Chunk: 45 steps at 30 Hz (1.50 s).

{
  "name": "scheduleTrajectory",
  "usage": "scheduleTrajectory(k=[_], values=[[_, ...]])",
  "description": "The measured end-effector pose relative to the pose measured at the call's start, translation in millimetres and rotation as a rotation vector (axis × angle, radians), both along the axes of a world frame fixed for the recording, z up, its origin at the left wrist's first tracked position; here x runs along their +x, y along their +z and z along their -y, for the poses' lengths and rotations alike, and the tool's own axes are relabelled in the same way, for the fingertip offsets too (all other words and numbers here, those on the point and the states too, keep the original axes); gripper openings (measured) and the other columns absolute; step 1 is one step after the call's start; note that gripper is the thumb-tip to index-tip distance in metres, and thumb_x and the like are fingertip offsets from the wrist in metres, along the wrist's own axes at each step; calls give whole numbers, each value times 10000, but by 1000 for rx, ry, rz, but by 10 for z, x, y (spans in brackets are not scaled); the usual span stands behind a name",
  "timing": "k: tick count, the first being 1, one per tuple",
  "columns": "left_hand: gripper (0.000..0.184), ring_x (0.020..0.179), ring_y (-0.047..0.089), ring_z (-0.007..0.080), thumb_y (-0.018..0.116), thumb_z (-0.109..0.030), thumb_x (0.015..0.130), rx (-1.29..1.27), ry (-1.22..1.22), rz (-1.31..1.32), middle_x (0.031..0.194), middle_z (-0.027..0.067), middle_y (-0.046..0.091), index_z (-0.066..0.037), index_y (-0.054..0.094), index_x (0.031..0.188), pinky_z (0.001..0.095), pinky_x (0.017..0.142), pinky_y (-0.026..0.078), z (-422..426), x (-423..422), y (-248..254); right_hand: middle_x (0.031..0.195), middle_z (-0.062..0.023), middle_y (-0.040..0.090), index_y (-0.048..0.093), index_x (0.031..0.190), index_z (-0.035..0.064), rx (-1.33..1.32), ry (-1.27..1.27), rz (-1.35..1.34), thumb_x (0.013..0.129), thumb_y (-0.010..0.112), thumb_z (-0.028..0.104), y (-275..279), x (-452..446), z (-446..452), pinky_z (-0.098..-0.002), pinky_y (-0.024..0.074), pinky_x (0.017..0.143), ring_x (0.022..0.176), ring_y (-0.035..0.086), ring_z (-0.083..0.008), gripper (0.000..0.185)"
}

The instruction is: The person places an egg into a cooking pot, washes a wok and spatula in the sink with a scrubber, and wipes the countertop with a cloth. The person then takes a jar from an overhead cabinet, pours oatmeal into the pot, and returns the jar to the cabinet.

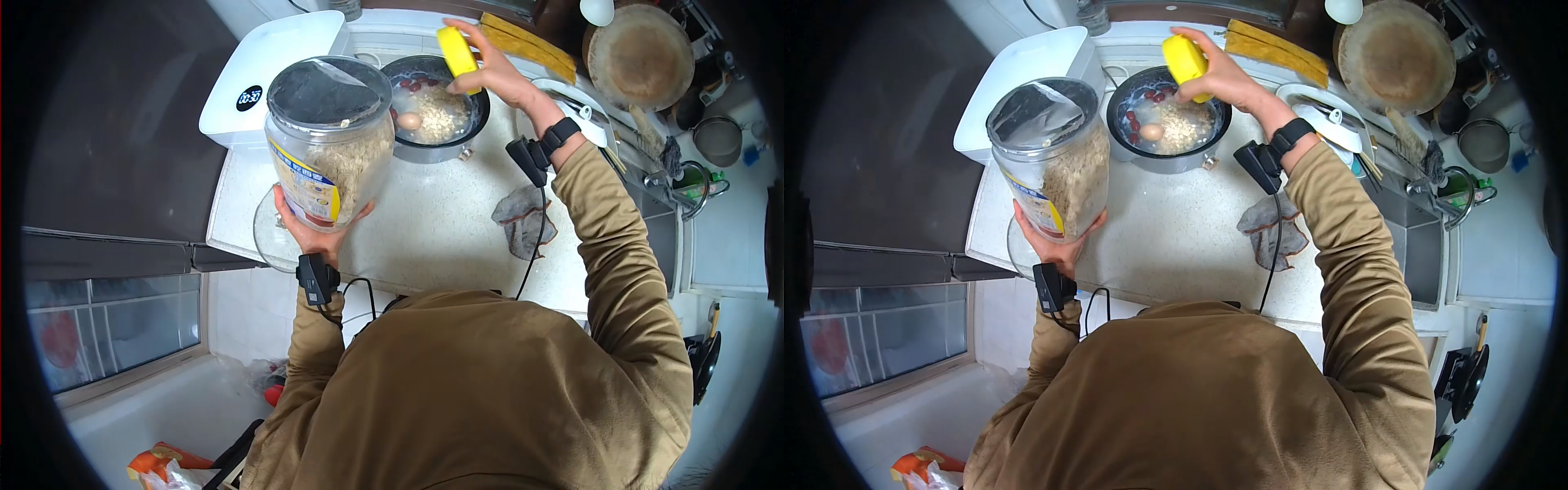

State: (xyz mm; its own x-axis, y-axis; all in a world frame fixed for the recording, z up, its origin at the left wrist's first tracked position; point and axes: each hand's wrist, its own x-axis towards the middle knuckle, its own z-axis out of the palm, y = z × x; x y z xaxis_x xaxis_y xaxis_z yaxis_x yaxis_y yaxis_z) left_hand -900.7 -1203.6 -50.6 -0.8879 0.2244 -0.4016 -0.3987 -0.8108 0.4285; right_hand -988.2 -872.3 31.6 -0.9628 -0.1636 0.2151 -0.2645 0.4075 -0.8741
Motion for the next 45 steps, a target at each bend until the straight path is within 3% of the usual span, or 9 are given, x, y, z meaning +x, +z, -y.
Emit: scheduleTrajectory(k=[8, 11, 13, 15, 21, 27, 33, 41, 45], values=[[856, 1240, 401, 418, 380, -734, 788, 152, -96, -69, 1412, 174, 363, -181, 283, 1434, 695, 802, 382, -64, 82, -197, 1167, -104, 513, 366, 1385, 224, -906, 157, 477, 796, 657, 195, -103, -59, -245, -493, 473, 915, 1076, 542, -261, 658], [845, 1196, 409, 448, 355, -708, 815, 388, -219, -99, 1370, 244, 390, -107, 348, 1408, 614, 751, 414, -103, 101, -388, 1169, -116, 545, 377, 1385, 174, -875, 134, 497, 775, 681, 187, -271, -75, -147, -458, 481, 918, 1064, 571, -262, 682], [850, 1179, 419, 439, 361, -711, 813, 464, -263, -75, 1349, 237, 410, -97, 353, 1402, 604, 759, 412, -199, 138, -426, 1295, -170, 482, 354, 1429, 189, 749, -143, -135, 627, 805, 273, -551, -112, -40, -370, 428, 969, 1170, 501, -277, 924], [856, 1163, 428, 429, 366, -713, 810, 538, -307, -55, 1329, 230, 429, -88, 358, 1395, 594, 767, 409, -228, 126, -505, 1348, -172, 443, 342, 1443, 194, 117, -88, -44, 614, 817, 289, -454, -60, 90, -366, 389, 1001, 1198, 465, -262, 959], [921, 1252, 394, 466, 292, -782, 786, 532, -338, 34, 1434, 180, 360, -156, 274, 1461, 713, 793, 370, -244, 183, -731, 1393, -110, 410, 295, 1467, 159, -179, -18, -2, 617, 821, 330, 238, 322, 252, -360, 356, 1045, 1250, 433, -252, 1015], [883, 1306, 343, 465, 324, -766, 788, 446, -539, -44, 1474, 154, 318, -199, 282, 1464, 794, 835, 310, -480, 185, -638, 1433, -109, 353, 318, 1460, 121, 312, 361, -133, 584, 828, 469, 1055, 1020, 565, -411, 304, 1084, 1322, 360, -271, 1072], [717, 1261, 443, 332, 428, -641, 856, 523, -671, 111, 1391, 110, 445, -165, 411, 1391, 568, 1022, 360, -851, 319, -579, 1348, -217, 349, 443, 1394, 190, 743, 278, -67, 534, 830, 534, 1283, 1544, 642, -468, 364, 1026, 1232, 407, -409, 1004], [625, 1174, 537, 280, 447, -592, 885, 581, -977, 122, 1306, 92, 545, -158, 485, 1333, 535, 983, 409, -1201, 753, -521, 1270, -187, 372, 520, 1278, 288, 718, 150, 78, 463, 844, 266, 1321, 2540, 369, -472, 437, 946, 1162, 438, -398, 877], [613, 1160, 550, 253, 443, -575, 898, 457, -1092, 78, 1292, 85, 556, -150, 480, 1338, 493, 976, 429, -1506, 1052, -444, 1263, -187, 369, 607, 1167, 295, 858, 233, -122, 474, 830, 325, 1244, 3156, 8, -478, 448, 889, 1125, 449, -414, 729]])
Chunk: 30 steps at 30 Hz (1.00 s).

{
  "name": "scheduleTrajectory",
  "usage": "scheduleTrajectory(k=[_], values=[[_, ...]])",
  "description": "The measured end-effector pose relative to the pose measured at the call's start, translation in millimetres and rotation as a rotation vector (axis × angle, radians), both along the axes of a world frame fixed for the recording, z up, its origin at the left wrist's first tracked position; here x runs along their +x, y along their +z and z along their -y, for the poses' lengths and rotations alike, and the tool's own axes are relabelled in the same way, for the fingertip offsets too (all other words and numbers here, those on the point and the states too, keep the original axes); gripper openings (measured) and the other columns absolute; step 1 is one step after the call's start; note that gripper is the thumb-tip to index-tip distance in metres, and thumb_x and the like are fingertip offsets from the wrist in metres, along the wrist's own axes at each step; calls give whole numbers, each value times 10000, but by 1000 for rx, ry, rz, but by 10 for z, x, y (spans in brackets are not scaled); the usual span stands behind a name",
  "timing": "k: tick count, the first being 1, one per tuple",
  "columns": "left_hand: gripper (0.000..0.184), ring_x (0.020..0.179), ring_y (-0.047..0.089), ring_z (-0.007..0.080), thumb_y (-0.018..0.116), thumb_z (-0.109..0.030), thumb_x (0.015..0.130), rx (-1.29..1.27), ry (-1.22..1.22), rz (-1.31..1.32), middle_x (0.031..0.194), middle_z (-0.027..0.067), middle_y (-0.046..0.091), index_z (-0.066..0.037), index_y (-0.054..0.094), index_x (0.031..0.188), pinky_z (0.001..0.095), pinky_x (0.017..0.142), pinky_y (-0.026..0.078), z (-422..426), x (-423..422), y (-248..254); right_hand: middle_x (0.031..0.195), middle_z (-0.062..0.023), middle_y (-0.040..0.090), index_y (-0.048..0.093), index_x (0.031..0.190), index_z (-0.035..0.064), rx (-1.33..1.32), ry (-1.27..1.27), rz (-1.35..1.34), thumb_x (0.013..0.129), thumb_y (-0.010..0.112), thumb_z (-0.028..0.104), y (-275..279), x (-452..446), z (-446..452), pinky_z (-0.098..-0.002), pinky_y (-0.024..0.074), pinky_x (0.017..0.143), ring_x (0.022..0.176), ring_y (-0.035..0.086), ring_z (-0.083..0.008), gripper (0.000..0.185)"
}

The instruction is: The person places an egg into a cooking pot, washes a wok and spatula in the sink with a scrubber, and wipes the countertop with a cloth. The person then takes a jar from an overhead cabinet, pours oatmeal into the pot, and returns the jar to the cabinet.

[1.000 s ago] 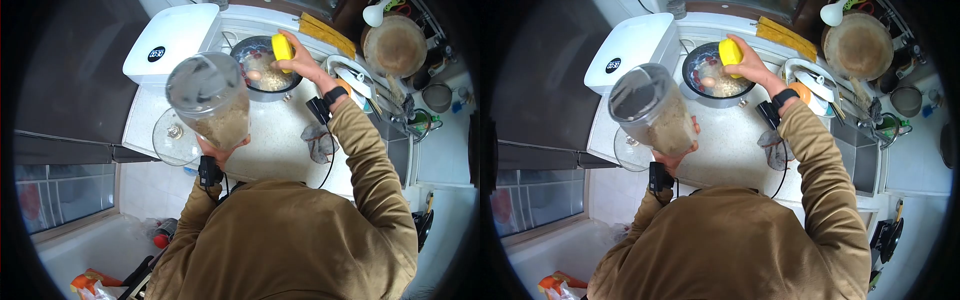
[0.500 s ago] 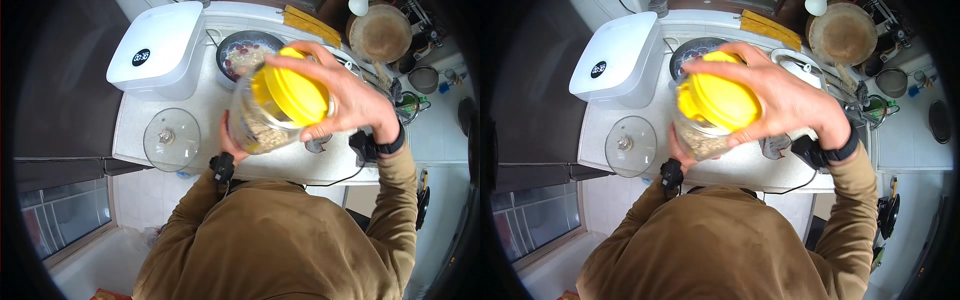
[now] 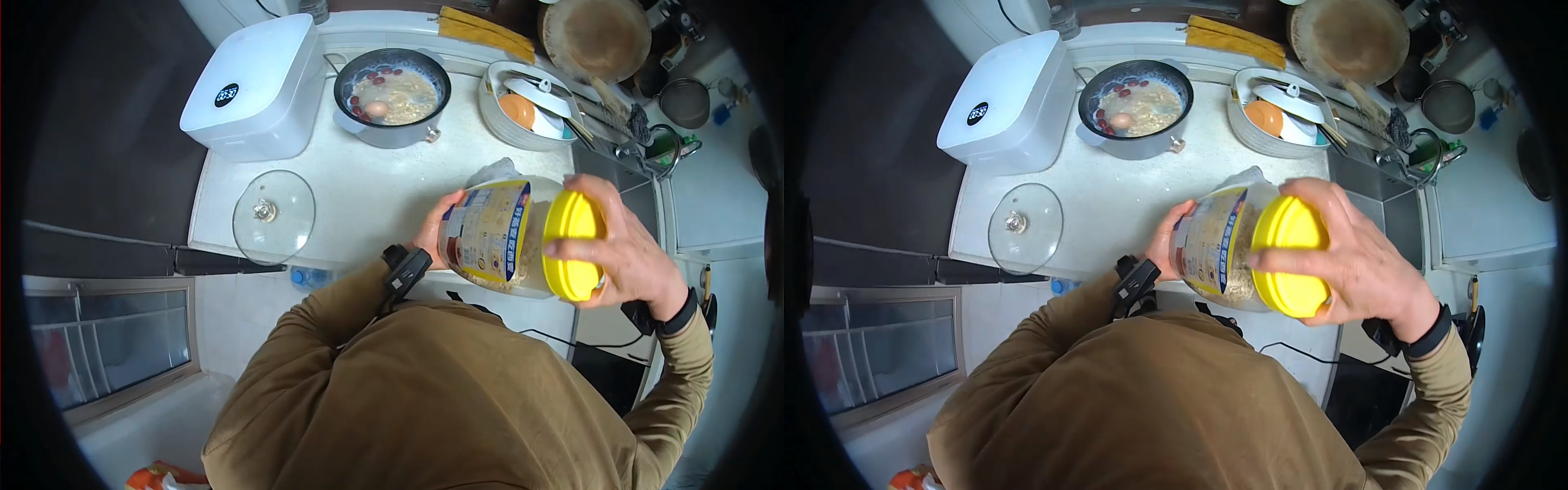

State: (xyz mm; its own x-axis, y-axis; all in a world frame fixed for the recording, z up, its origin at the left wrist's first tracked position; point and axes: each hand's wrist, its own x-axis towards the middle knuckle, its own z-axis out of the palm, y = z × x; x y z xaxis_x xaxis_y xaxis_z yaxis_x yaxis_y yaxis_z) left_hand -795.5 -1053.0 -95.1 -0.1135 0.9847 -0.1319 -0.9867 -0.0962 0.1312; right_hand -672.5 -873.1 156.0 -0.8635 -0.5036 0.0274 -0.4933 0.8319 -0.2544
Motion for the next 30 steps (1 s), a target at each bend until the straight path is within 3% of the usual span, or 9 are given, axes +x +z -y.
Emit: scheduleTrajectory(k=[6, 9, 13, 16, 19, 21, 24, 25, 30], values=[[549, 1092, 576, 233, 494, -542, 891, -53, -18, -4, 1206, 71, 603, -127, 553, 1245, 456, 919, 461, -739, 714, 336, 1237, -192, 394, 550, 1255, 191, -200, -292, -206, 595, 769, 504, -171, 1014, -562, -457, 408, 929, 1110, 450, -387, 763], [514, 1026, 620, 227, 474, -490, 921, 51, 154, -70, 1146, 90, 630, -87, 543, 1232, 393, 914, 484, -1236, 1040, 559, 1218, -184, 450, 385, 1385, 95, -425, -832, -291, 748, 586, 643, -221, 1351, -870, -405, 387, 936, 1080, 447, -298, 863], [582, 1078, 604, 231, 449, -531, 914, 6, 408, -364, 1219, 110, 601, -82, 505, 1280, 406, 950, 466, -1805, 1318, 602, 1284, -202, 433, 345, 1412, 83, -706, -1000, -151, 839, 520, 600, -273, 1521, -1627, -383, 361, 972, 1160, 424, -312, 791], [584, 1075, 605, 233, 451, -530, 914, 69, 408, -284, 1216, 111, 602, -74, 512, 1274, 402, 948, 467, -1970, 1347, 715, 1363, -220, 388, 314, 1440, 74, -692, -981, -188, 880, 462, 615, -153, 1616, -1818, -373, 306, 1046, 1270, 377, -325, 792], [564, 1073, 602, 232, 470, -542, 903, 122, 276, -205, 1198, 85, 614, -114, 533, 1267, 428, 935, 466, -1957, 1351, 938, 1420, -231, 335, 282, 1465, 94, -581, -733, -220, 765, 551, 728, 250, 1829, -1840, -404, 237, 1102, 1344, 317, -337, 983], [557, 1068, 598, 239, 477, -559, 894, 146, 108, -76, 1174, 73, 623, -147, 549, 1262, 477, 924, 459, -1967, 1290, 974, 1404, -227, 352, 291, 1465, 97, -384, -389, -121, 577, 689, 766, 459, 1871, -1894, -432, 234, 1110, 1343, 326, -343, 1181], [555, 1072, 589, 234, 481, -564, 889, 126, 13, -49, 1185, 74, 614, -154, 552, 1257, 481, 925, 455, -2003, 1193, 952, 1437, -223, 326, 305, 1453, 68, -67, -486, -114, 403, 760, 784, 513, 1836, -1969, -435, 257, 1099, 1357, 319, -342, 1350], [549, 1072, 583, 230, 489, -554, 891, 164, 30, -56, 1194, 79, 605, -143, 554, 1249, 465, 932, 452, -2040, 1154, 914, 1382, -177, 388, 347, 1426, 60, -56, -485, -163, 398, 772, 769, 523, 1784, -1916, -427, 325, 1049, 1277, 412, -316, 1319], [595, 1143, 554, 224, 466, -594, 888, 272, 157, -75, 1267, 53, 571, -175, 515, 1308, 466, 960, 429, -2247, 1027, 740, 1317, -149, 456, 381, 1384, 62, -123, -759, -136, 386, 732, 805, 537, 1478, -1700, -430, 388, 993, 1226, 470, -321, 1293]])
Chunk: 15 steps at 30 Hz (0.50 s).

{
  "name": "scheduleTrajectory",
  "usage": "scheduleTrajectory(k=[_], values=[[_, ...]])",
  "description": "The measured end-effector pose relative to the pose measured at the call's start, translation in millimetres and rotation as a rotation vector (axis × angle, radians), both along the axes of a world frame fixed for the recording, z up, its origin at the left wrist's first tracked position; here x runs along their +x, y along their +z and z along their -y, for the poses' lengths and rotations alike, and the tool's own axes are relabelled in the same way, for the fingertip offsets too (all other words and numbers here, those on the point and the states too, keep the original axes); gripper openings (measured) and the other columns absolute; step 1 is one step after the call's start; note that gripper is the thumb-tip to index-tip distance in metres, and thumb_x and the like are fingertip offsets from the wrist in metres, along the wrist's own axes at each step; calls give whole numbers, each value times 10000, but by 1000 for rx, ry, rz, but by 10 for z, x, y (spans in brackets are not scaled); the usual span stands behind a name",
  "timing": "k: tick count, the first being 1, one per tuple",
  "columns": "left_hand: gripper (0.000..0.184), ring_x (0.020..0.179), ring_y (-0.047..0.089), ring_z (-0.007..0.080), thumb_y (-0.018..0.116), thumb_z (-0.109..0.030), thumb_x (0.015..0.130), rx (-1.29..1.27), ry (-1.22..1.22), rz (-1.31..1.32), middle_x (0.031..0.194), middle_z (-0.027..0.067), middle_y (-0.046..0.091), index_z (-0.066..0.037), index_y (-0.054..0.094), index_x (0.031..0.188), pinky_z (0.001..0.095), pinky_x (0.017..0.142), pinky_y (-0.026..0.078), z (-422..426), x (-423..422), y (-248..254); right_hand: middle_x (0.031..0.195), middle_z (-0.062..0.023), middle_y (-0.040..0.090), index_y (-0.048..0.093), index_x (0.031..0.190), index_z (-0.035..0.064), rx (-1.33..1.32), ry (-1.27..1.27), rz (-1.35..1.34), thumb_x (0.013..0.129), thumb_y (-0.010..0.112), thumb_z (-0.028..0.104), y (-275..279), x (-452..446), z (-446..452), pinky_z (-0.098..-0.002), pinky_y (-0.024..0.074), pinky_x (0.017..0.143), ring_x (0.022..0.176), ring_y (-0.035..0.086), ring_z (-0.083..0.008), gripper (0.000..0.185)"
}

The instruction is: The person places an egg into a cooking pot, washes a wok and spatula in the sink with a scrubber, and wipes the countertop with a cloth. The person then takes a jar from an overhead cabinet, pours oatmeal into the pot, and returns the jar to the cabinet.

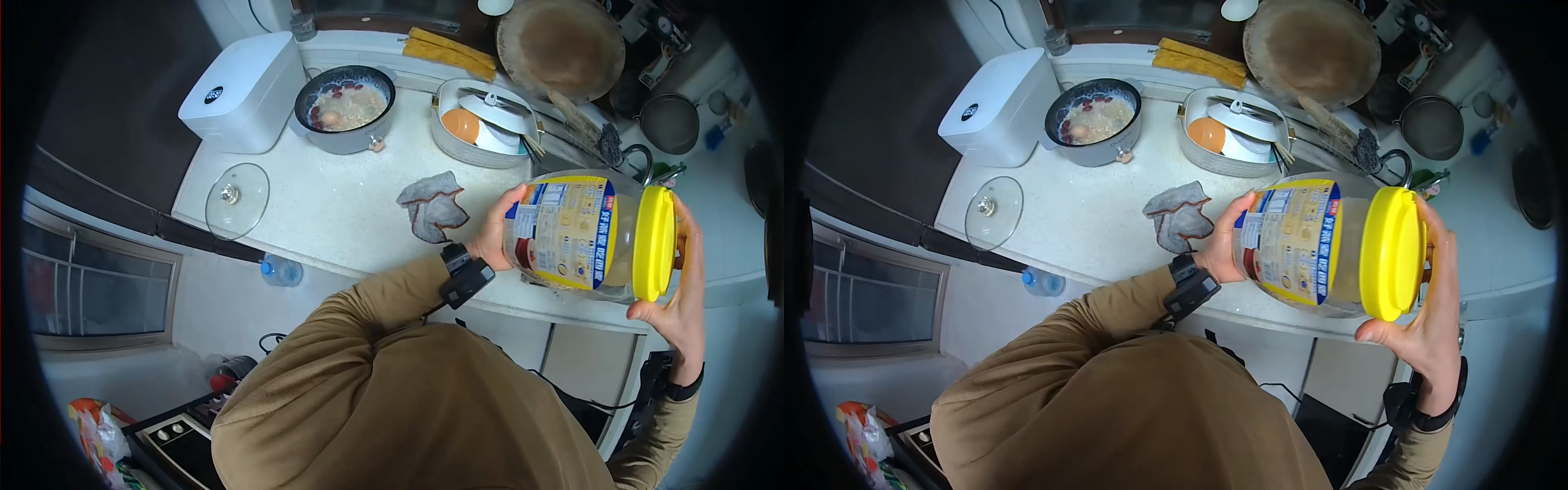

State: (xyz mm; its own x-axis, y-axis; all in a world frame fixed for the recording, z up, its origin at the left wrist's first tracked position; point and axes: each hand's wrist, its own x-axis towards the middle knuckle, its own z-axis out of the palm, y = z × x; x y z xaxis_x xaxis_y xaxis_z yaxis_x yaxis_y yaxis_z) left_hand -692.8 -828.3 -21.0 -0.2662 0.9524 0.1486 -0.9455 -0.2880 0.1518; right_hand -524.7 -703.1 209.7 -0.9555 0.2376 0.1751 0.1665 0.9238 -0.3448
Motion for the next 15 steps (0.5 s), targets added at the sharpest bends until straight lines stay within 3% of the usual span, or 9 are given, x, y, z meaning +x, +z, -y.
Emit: scheduleTrajectory(k=[4, 10, 11, 12, 13, 14, 15], values=[[584, 1132, 558, 219, 454, -589, 895, 3, -13, -46, 1254, 54, 577, -174, 521, 1300, 440, 952, 439, -90, -164, -22, 1389, -208, 390, 323, 1429, 75, 151, 63, 59, 375, 689, 844, 106, -124, -186, -500, 344, 1027, 1283, 402, -398, 1355], [577, 1139, 555, 219, 436, -578, 908, 25, -200, -21, 1249, 62, 578, -158, 523, 1294, 462, 958, 439, -137, -231, -41, 1428, -287, 308, 327, 1447, 108, 156, 578, 52, 440, 788, 725, 146, -285, -378, -535, 278, 1061, 1336, 293, -465, 1268], [578, 1112, 570, 217, 435, -576, 909, 12, -114, 6, 1234, 64, 588, -149, 526, 1289, 457, 951, 445, -165, -191, 14, 1414, -258, 340, 344, 1436, 79, 176, 494, 11, 572, 759, 668, 174, -277, -307, -476, 307, 1052, 1307, 358, -407, 1125], [579, 1085, 586, 215, 434, -573, 910, 1, -29, 33, 1218, 65, 599, -141, 529, 1283, 453, 944, 452, -206, -149, 59, 1414, -258, 340, 344, 1436, 79, 175, 502, 5, 572, 759, 668, 88, -283, -347, -476, 307, 1052, 1307, 358, -407, 1125], [579, 1085, 586, 215, 434, -573, 910, -1, -21, 27, 1218, 65, 599, -141, 529, 1283, 453, 944, 452, -264, -118, 90, 1402, -241, 359, 340, 1433, 59, 30, 297, -134, 650, 710, 649, -75, -311, -415, -451, 311, 1051, 1289, 380, -376, 1048], [545, 1051, 589, 214, 437, -555, 914, -30, 170, 4, 1191, 64, 604, -140, 539, 1252, 420, 877, 483, -332, -79, 131, 1390, -224, 378, 336, 1430, 40, -115, 84, -270, 728, 660, 630, -188, -316, -488, -426, 314, 1049, 1271, 403, -345, 973], [512, 1017, 593, 213, 441, -538, 918, -54, 356, -25, 1163, 63, 610, -139, 549, 1220, 388, 809, 515, -416, -44, 186, 1434, -208, 351, 285, 1443, 12, -149, 42, -196, 822, 552, 633, -198, -324, -628, -395, 279, 1078, 1324, 356, -318, 918]])
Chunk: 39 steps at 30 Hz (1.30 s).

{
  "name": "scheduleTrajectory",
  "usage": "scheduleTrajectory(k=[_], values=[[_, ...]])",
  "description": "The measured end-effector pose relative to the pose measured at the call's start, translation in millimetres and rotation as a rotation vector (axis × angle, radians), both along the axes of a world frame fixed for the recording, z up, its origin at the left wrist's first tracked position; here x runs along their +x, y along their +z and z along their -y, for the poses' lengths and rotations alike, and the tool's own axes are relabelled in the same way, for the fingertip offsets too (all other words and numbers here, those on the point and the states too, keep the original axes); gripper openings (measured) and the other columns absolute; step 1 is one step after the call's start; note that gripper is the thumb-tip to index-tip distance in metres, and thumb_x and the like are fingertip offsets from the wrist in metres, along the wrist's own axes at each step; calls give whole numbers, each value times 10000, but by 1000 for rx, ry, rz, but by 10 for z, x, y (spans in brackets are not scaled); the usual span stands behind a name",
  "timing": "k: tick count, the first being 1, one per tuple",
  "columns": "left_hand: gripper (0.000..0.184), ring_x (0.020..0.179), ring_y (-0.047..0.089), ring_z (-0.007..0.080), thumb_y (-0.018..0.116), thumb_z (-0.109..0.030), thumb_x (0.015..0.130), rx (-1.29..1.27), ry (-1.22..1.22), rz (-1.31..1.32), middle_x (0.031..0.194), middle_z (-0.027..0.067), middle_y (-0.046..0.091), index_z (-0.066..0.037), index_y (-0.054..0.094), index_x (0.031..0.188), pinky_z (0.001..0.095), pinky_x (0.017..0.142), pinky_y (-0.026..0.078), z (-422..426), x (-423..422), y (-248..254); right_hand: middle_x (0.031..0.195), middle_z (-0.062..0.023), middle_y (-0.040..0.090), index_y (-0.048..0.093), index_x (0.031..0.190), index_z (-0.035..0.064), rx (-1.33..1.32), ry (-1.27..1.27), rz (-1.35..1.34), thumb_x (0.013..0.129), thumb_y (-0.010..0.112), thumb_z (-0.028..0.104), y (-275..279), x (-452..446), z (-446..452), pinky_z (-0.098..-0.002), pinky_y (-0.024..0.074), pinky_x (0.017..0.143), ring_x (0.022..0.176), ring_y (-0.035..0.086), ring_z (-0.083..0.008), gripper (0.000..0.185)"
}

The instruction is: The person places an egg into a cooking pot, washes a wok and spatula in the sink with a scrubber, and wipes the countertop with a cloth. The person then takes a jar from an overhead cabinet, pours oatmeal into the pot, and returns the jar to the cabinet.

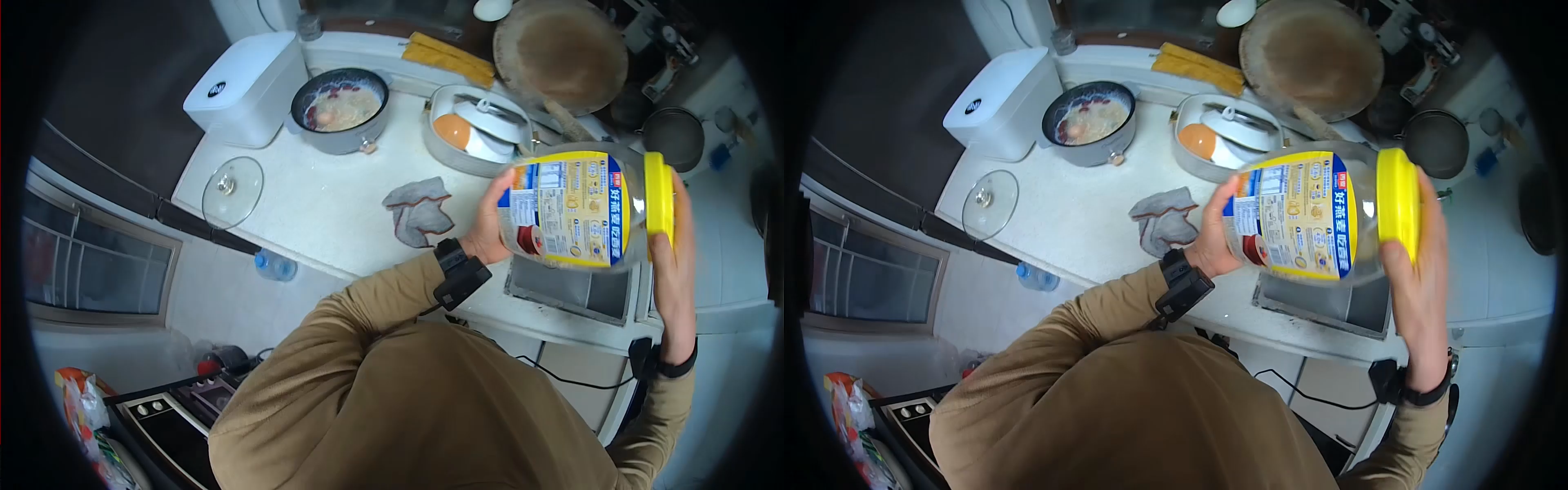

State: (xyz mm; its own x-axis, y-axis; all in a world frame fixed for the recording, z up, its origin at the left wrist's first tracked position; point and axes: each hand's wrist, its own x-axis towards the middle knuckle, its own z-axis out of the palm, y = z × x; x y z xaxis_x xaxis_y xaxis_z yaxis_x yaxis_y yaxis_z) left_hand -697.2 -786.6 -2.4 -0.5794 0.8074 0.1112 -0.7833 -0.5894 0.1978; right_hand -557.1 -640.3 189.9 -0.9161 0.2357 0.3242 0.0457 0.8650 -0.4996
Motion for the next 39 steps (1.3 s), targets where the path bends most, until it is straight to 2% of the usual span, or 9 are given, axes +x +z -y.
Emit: scheduleTrajectory(k=[3, 7, 13, 17, 19, 25, 30, 34, 39], values=[[563, 1029, 624, 229, 363, -530, 941, 169, -83, -284, 1187, 67, 623, -110, 517, 1282, 364, 669, 557, -9, -61, -195, 1502, -224, 236, 197, 1471, 17, -81, 136, 106, 833, 526, 645, 69, 86, -352, -434, 204, 1113, 1397, 218, -368, 954], [679, 1325, 373, 291, 428, -603, 868, -182, 25, -117, 1438, 41, 421, -202, 391, 1415, 540, 1093, 256, -146, 274, 303, 1542, -246, 37, 105, 1507, 130, 297, 449, 60, 808, 661, 499, 543, 403, -665, -494, 109, 1132, 1415, 8, -455, 967], [861, 1302, 365, 436, 403, -736, 775, -202, -164, -311, 1482, 125, 328, -224, 294, 1459, 763, 928, 279, -599, 422, 581, 1507, -242, 170, 284, 1477, 178, 446, 812, -27, 766, 742, 296, 943, 544, -1147, -489, 235, 1090, 1336, 249, -462, 853], [879, 1343, 269, 461, 423, -744, 753, -142, -165, -377, 1511, 130, 260, -256, 267, 1468, 763, 935, 246, -867, 429, 654, 1362, -222, 337, 301, 1466, 226, 232, 477, 140, 694, 777, 444, 1198, 803, -1175, -499, 303, 1014, 1255, 326, -432, 932], [881, 1331, 284, 475, 426, -742, 756, -206, -115, -399, 1502, 144, 277, -246, 271, 1467, 765, 930, 255, -946, 451, 682, 1400, -239, 306, 249, 1482, 155, 658, 395, 145, 670, 779, 526, 1313, 882, -1201, -480, 280, 1027, 1258, 334, -408, 1038], [754, 1280, 417, 394, 425, -670, 841, -71, -162, -298, 1429, 108, 420, -200, 357, 1427, 687, 987, 306, -1026, 634, 930, 1467, -261, 253, 193, 1500, 146, 410, 938, 9, 705, 748, 525, 1417, 817, -1519, -484, 278, 1061, 1371, 241, -433, 1041], [785, 1295, 388, 411, 410, -703, 818, -88, -6, -380, 1445, 128, 383, -233, 320, 1440, 733, 961, 292, -1131, 661, 1075, 1375, -315, 363, 193, 1490, 120, 361, 11, 335, 745, 546, 737, 1572, 1060, -1118, -453, 406, 981, 1280, 392, -438, 1030], [784, 1275, 403, 437, 402, -691, 833, 52, -137, -379, 1435, 148, 391, -209, 314, 1445, 724, 951, 312, -1024, 645, 1291, 1504, -327, 28, 145, 1509, 171, 585, 308, 15, 672, 730, 610, 1615, 1117, -1276, -529, 200, 1105, 1388, 101, -501, 1111], [744, 1265, 423, 428, 400, -664, 859, 66, -291, -386, 1422, 140, 415, -209, 323, 1443, 702, 956, 335, -907, 613, 1488, 1492, -336, 91, 175, 1504, 201, 669, 684, -87, 582, 804, 582, 1708, 927, -1293, -516, 225, 1095, 1389, 119, -496, 1180]])
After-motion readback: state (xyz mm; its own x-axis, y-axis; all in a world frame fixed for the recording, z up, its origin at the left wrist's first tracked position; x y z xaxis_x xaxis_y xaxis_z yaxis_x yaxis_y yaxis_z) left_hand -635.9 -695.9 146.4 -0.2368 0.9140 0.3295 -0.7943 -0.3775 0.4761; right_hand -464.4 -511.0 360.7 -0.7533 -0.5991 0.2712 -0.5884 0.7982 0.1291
